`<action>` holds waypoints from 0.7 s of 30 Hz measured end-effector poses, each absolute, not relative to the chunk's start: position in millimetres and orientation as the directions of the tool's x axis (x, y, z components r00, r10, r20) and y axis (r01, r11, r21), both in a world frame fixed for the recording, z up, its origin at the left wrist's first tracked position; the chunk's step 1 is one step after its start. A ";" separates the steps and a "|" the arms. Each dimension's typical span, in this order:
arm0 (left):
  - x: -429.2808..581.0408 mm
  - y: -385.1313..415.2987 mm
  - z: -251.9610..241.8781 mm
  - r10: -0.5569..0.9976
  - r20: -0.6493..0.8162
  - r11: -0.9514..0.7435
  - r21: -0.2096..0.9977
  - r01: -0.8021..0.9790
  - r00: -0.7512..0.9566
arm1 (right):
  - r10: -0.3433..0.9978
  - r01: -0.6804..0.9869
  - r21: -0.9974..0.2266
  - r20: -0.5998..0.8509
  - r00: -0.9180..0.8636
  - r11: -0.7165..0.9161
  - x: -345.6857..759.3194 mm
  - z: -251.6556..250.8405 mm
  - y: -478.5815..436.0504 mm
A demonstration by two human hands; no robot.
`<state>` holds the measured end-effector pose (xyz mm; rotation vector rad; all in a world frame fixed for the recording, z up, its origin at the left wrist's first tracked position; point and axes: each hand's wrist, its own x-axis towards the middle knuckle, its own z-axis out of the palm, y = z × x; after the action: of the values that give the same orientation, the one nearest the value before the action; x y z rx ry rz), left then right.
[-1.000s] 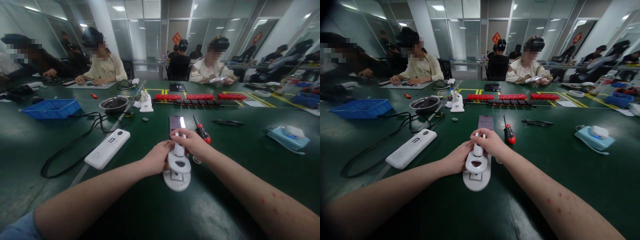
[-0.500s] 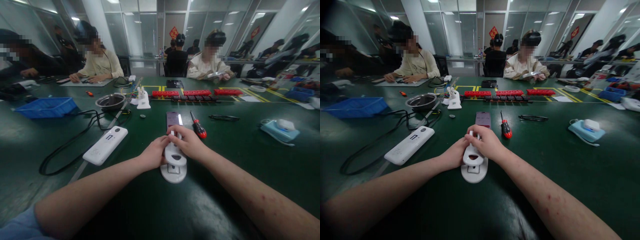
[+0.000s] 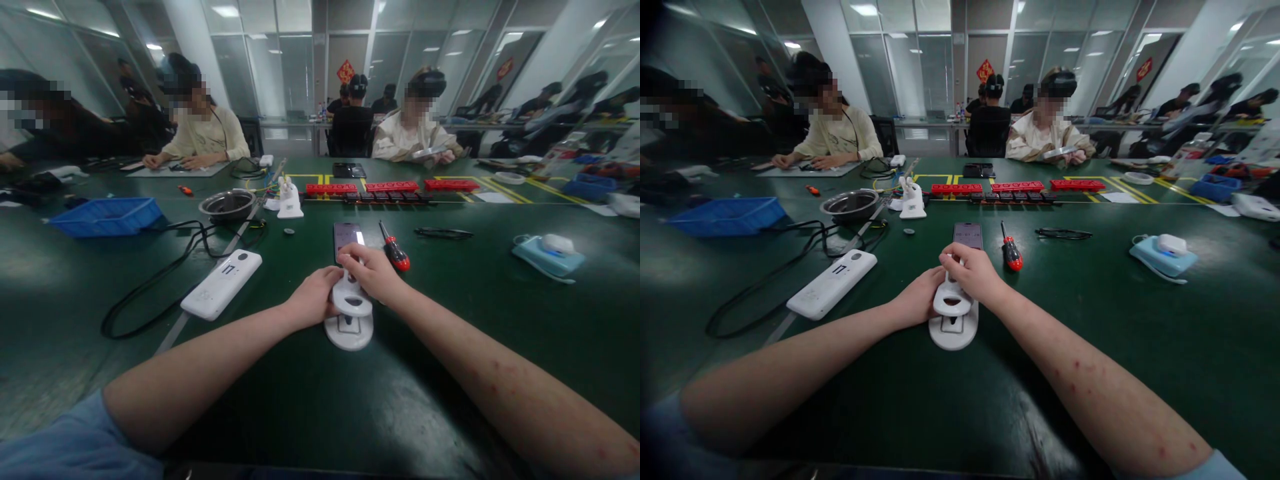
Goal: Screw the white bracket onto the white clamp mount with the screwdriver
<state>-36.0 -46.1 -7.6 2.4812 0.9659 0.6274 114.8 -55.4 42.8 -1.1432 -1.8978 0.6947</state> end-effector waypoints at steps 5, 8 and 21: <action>-35.4 -45.3 -7.7 0.707 0.269 -0.676 0.530 0.512 0.654 | 0.902 0.386 -0.824 0.317 -0.294 0.415 115.7 40.0 -52.3; -35.1 -45.0 -7.4 0.705 0.269 -0.674 0.541 0.503 0.656 | 0.900 0.364 -0.834 0.317 -0.299 0.415 113.5 36.8 -51.0; -38.6 -47.2 -4.2 0.738 0.209 -0.610 0.613 0.502 0.642 | 0.986 0.903 -0.427 -0.123 -0.115 0.052 168.3 73.3 -48.7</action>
<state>-38.6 -47.2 -4.2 2.3517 0.9678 0.6148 168.3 -48.7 73.3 -1.9422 -2.1208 0.6038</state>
